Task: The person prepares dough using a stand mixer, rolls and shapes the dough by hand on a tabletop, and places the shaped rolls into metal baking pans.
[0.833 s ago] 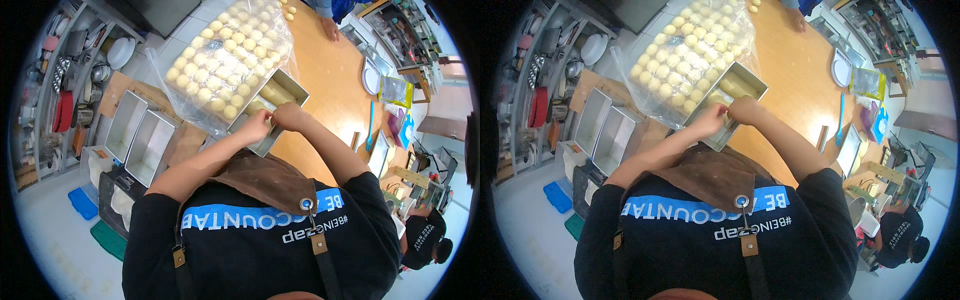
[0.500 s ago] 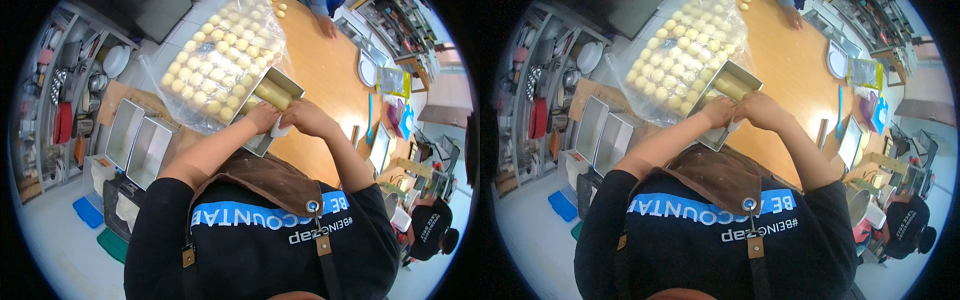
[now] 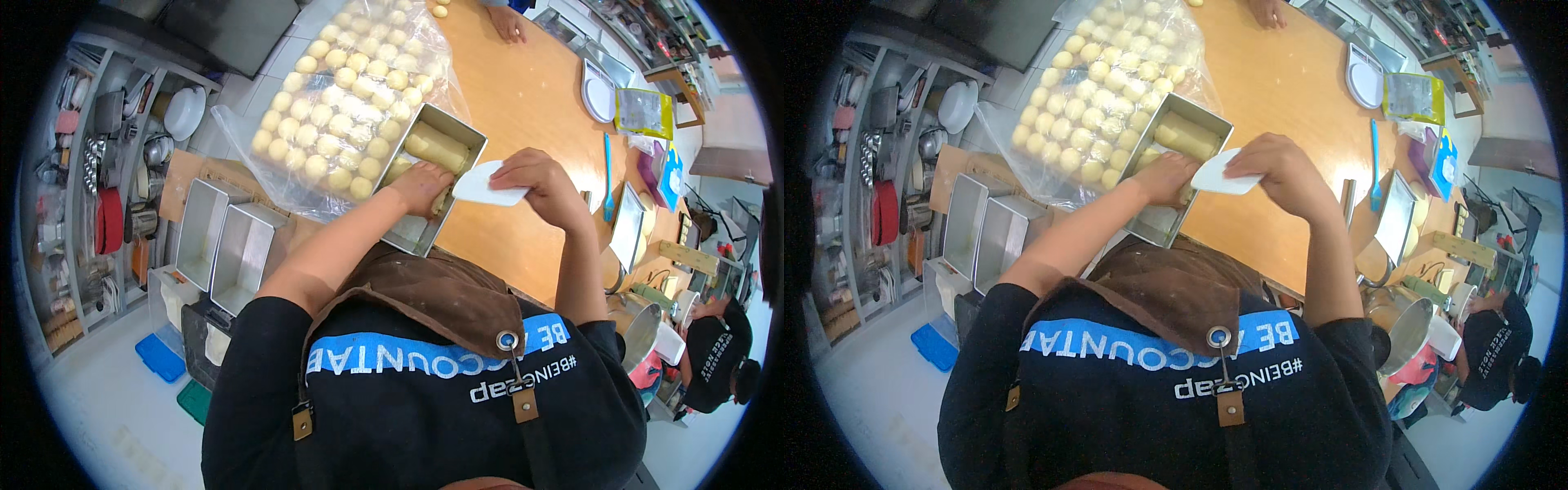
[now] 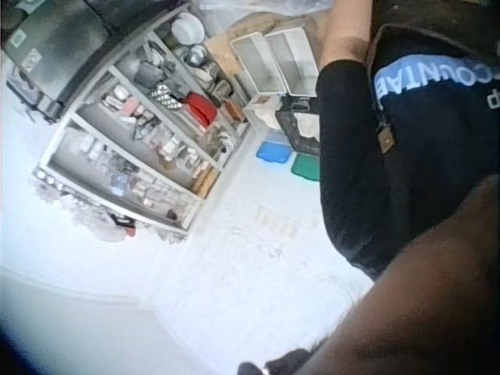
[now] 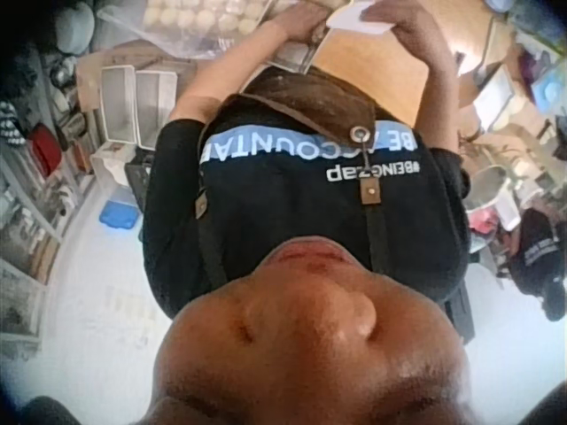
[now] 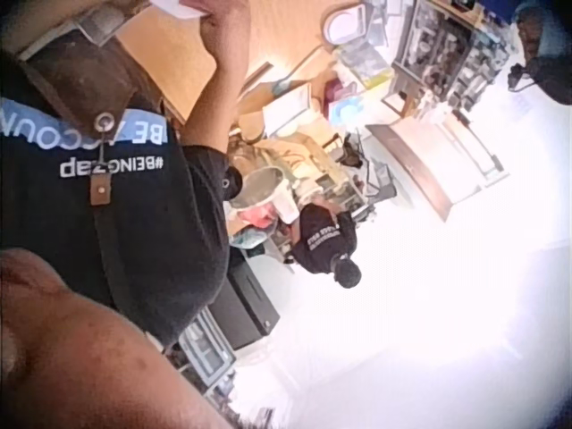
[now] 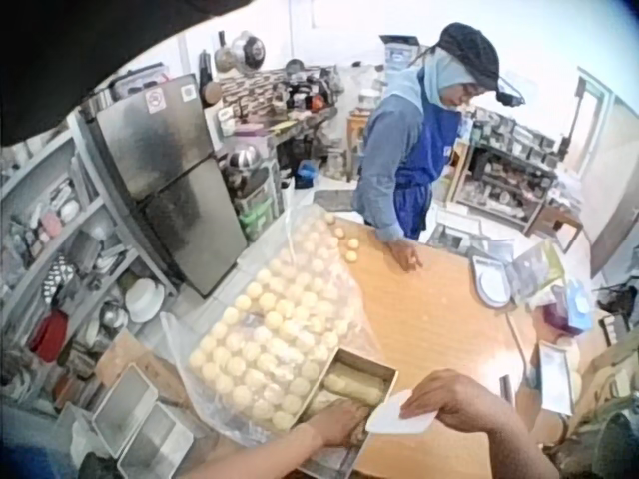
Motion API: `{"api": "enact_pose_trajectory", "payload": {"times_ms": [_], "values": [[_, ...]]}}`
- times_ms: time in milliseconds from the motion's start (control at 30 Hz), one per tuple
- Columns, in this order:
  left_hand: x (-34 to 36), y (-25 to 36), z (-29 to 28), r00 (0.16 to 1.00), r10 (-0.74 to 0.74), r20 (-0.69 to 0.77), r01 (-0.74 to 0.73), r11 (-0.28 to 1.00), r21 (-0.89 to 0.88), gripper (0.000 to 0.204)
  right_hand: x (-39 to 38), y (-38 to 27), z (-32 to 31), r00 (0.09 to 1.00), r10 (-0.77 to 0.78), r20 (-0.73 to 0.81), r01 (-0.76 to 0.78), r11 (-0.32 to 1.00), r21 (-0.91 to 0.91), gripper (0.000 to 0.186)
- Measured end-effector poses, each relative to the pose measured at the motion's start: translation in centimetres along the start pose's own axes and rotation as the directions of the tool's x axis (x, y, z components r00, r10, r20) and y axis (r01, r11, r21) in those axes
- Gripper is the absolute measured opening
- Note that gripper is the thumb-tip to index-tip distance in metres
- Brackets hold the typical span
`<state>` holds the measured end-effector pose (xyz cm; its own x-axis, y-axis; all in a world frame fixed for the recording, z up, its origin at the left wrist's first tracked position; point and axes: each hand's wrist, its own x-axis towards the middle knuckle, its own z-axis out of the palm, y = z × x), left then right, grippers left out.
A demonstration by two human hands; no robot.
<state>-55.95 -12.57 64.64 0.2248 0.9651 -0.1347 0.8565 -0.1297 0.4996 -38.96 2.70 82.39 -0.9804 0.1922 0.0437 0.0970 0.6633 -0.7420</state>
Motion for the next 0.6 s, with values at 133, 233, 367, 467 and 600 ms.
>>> {"api": "enact_pose_trajectory", "payload": {"times_ms": [133,233,367,467,600], "values": [[-0.8,0.1,-0.8,0.981,-0.009,-0.192,0.021,0.998,0.059,0.047,3.5,-1.3,3.4,0.926,-0.020,0.377,0.183,0.897,-0.402,0.024],[0.5,-0.3,-1.6,0.985,-0.145,0.091,0.147,0.989,-0.009,0.038,5.7,0.1,7.6,0.831,0.111,0.544,0.310,0.721,-0.620,0.013],[-0.2,-0.6,0.1,0.986,-0.155,-0.068,0.158,0.987,0.041,0.032,6.7,1.5,10.2,0.749,0.281,0.601,0.201,0.767,-0.609,0.016],[-0.8,-0.2,1.0,0.971,-0.177,-0.161,0.185,0.982,0.033,0.033,6.6,1.5,10.4,0.732,0.383,0.564,0.105,0.753,-0.649,0.017],[-1.3,0.4,-0.3,0.990,-0.121,-0.078,0.124,0.991,0.040,0.033,5.2,-0.2,7.9,0.739,0.261,0.621,0.146,0.838,-0.526,0.023]]}}
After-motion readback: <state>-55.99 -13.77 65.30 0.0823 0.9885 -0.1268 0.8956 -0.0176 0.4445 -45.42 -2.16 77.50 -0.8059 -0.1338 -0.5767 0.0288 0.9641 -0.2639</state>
